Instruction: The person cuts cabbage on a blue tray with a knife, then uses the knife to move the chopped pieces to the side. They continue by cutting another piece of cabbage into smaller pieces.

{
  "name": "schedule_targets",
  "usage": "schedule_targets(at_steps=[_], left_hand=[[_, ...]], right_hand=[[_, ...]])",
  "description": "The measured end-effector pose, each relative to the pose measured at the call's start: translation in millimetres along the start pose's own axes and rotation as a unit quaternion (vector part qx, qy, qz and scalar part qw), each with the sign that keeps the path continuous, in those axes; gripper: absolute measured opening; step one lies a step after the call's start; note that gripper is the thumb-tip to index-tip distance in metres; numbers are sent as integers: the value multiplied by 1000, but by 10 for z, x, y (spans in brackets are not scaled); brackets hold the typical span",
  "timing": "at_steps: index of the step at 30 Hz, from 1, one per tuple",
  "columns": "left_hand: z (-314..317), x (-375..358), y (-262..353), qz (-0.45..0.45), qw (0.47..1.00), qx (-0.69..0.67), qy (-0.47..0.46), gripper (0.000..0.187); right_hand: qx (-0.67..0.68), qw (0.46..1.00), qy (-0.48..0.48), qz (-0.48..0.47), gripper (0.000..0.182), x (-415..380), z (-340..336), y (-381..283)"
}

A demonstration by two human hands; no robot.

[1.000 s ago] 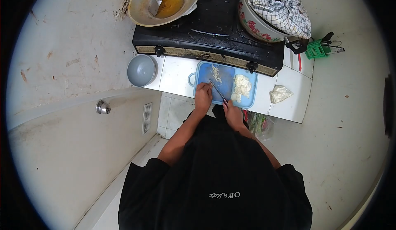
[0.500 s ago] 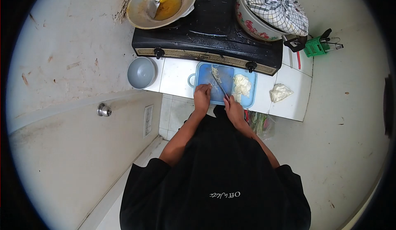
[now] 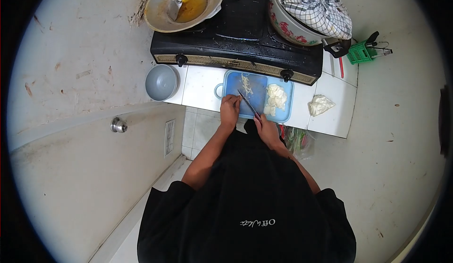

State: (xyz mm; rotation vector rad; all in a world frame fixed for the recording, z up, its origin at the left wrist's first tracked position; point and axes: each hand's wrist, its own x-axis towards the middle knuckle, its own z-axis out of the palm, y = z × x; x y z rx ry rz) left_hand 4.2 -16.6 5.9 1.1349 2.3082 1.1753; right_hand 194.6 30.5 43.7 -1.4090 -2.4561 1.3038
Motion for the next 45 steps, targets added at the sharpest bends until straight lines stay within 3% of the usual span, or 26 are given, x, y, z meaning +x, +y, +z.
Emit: schedule_targets(at_steps=[12, 18, 23, 33, 38, 45], left_hand=[[26, 8, -41, 9, 1000, 1, -10, 13], [36, 7, -57, 16, 1000, 5, -11, 13], [45, 0, -57, 20, 1000, 12, -9, 12], [52, -9, -42, 11, 1000, -5, -11, 14], [1, 5, -87, 8, 999, 9, -40, 16], [-17, 29, -78, -4, 999, -6, -44, 14]], right_hand=[[-24, 999, 10, -22, 35, 48, 18, 76], [-59, 998, 1, 11, 36, 80, 66, 5], [-135, 989, 57, 1, 34, 366, 313, -47], [-67, 993, 92, -20, 32, 318, 205, -13], [-46, 999, 23, -14, 34, 55, 158, -16], [-62, 998, 29, -7, 34, -46, 180, 22]])
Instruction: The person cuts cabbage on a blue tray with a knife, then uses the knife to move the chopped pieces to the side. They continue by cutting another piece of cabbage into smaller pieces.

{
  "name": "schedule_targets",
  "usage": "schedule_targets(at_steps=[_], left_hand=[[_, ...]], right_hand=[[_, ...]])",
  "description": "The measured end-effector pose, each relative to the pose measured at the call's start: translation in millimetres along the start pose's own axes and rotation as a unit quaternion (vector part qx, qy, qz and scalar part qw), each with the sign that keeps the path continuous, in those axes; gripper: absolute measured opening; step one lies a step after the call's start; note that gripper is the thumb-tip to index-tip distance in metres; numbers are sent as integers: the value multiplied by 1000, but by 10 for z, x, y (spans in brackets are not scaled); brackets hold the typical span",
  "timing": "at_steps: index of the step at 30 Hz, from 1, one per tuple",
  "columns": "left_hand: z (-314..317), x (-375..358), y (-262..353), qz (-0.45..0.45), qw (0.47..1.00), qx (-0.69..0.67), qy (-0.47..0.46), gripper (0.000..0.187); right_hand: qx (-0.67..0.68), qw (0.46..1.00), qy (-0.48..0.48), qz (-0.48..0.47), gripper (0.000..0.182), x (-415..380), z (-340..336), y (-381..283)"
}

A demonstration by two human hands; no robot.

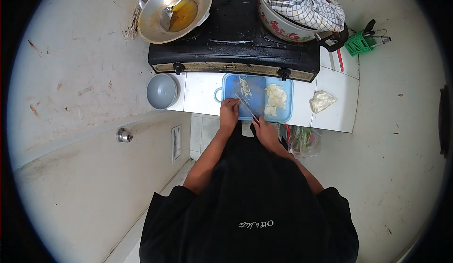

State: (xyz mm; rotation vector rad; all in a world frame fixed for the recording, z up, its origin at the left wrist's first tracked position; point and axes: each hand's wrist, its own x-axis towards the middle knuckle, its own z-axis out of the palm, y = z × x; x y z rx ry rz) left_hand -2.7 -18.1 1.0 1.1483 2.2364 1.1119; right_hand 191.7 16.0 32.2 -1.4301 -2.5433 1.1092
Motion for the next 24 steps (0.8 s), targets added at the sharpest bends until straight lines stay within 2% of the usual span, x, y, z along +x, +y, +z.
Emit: schedule_targets(at_steps=[8, 14, 24], left_hand=[[48, -13, -74, 6, 999, 0, 36, 13], [57, -16, -48, -27, 999, -19, 41, 13], [48, -21, -25, -20, 999, -15, 26, 14]], right_hand=[[6, 1000, -20, 18, 36, -34, 20, -19], [21, 999, -27, 33, 37, -33, -33, -68], [9, 1000, -20, 20, 38, -12, 17, 9]])
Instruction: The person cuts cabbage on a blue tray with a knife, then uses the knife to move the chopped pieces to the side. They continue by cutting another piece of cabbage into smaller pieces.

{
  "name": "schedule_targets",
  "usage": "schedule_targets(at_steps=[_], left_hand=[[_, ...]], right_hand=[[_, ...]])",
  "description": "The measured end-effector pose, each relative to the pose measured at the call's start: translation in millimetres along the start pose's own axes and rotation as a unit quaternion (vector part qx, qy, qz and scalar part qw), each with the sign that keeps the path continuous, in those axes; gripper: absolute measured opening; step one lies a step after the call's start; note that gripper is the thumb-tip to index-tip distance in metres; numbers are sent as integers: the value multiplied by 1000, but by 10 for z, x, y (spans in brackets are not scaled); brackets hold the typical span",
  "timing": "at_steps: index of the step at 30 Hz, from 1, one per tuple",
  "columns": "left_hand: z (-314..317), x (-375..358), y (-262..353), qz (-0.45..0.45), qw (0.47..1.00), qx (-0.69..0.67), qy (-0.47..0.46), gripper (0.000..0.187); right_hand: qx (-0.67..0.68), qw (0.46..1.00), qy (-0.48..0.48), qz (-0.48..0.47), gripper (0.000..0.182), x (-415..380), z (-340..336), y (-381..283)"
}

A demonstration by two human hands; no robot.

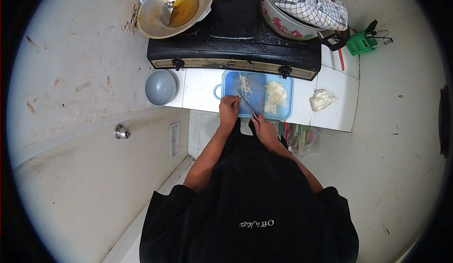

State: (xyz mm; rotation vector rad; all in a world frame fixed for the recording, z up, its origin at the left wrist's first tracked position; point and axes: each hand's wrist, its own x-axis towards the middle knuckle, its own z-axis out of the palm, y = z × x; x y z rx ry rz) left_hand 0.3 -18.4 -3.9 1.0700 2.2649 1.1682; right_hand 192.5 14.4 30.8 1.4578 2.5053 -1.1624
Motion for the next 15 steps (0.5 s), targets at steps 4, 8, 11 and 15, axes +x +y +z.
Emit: schedule_targets(at_steps=[4, 8, 11, 15], left_hand=[[5, -1, -10, 5, 1000, -2, -1, 15], [12, 2, -10, -1, 1000, -4, -10, 18], [10, 0, -8, 0, 1000, -1, -14, 17], [28, -6, -28, 12, 1000, 12, 10, 13]], right_hand=[[5, 1000, 0, -11, 37, 32, 53, 42], [-24, 1000, 4, 4, 36, 73, 65, 13], [-42, 999, 6, 20, 34, 179, 131, -11], [-27, 999, 41, -2, 31, 349, 203, -112]])
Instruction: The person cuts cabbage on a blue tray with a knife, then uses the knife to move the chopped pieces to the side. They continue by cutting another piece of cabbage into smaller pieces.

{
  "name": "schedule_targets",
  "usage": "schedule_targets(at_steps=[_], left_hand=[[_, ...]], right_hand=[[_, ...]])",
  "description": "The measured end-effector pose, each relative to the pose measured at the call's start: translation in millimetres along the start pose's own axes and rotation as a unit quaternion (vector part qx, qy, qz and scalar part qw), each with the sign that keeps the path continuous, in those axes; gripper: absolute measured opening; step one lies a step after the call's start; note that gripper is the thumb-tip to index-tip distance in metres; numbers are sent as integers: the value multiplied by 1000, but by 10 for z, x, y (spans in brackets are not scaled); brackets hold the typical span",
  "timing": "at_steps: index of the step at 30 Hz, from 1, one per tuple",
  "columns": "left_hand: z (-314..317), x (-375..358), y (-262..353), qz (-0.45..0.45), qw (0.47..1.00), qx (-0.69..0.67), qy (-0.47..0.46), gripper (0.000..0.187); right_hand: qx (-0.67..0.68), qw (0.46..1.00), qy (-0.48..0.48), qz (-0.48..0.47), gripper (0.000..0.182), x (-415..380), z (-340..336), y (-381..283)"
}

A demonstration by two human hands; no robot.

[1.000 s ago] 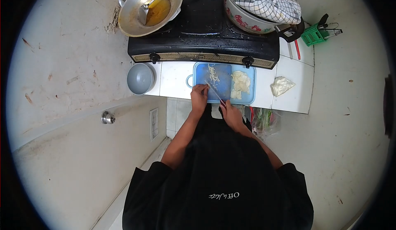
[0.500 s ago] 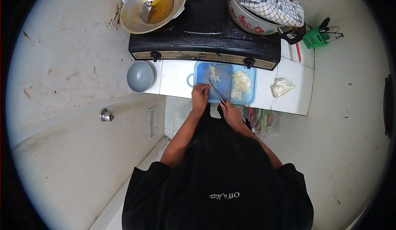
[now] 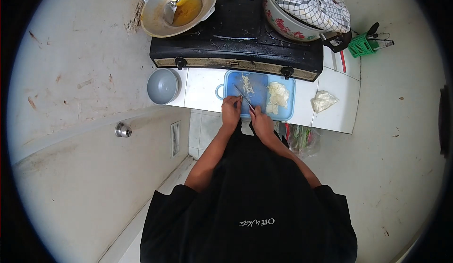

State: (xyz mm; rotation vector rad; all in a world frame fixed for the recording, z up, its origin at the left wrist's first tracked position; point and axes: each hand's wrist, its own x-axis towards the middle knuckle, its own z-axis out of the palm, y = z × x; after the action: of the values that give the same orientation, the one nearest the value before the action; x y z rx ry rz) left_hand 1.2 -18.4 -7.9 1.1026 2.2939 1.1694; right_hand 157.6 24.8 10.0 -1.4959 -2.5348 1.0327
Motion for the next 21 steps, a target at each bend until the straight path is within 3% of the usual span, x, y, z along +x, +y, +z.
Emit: schedule_targets(at_steps=[6, 8, 9, 11, 14, 21], left_hand=[[-99, 32, 30, 13, 1000, 10, 0, 16], [-188, 80, 113, -65, 996, -49, -36, 16], [-204, 103, 71, -63, 996, -51, -36, 16], [-260, 159, -27, 65, 997, 9, -48, 20], [-339, 255, -58, 105, 987, 36, -116, 20], [-191, 269, -100, 98, 991, 15, -92, 12]], right_hand=[[28, 999, 23, -3, 32, -40, -133, 63], [42, 999, 28, -5, 33, -105, -203, 100], [41, 999, 30, -4, 33, -129, -220, 113], [53, 998, 23, 10, 34, -179, -242, 132], [52, 998, 29, 1, 35, -190, -225, 173], [65, 997, 18, -23, 35, -238, -255, 141]])
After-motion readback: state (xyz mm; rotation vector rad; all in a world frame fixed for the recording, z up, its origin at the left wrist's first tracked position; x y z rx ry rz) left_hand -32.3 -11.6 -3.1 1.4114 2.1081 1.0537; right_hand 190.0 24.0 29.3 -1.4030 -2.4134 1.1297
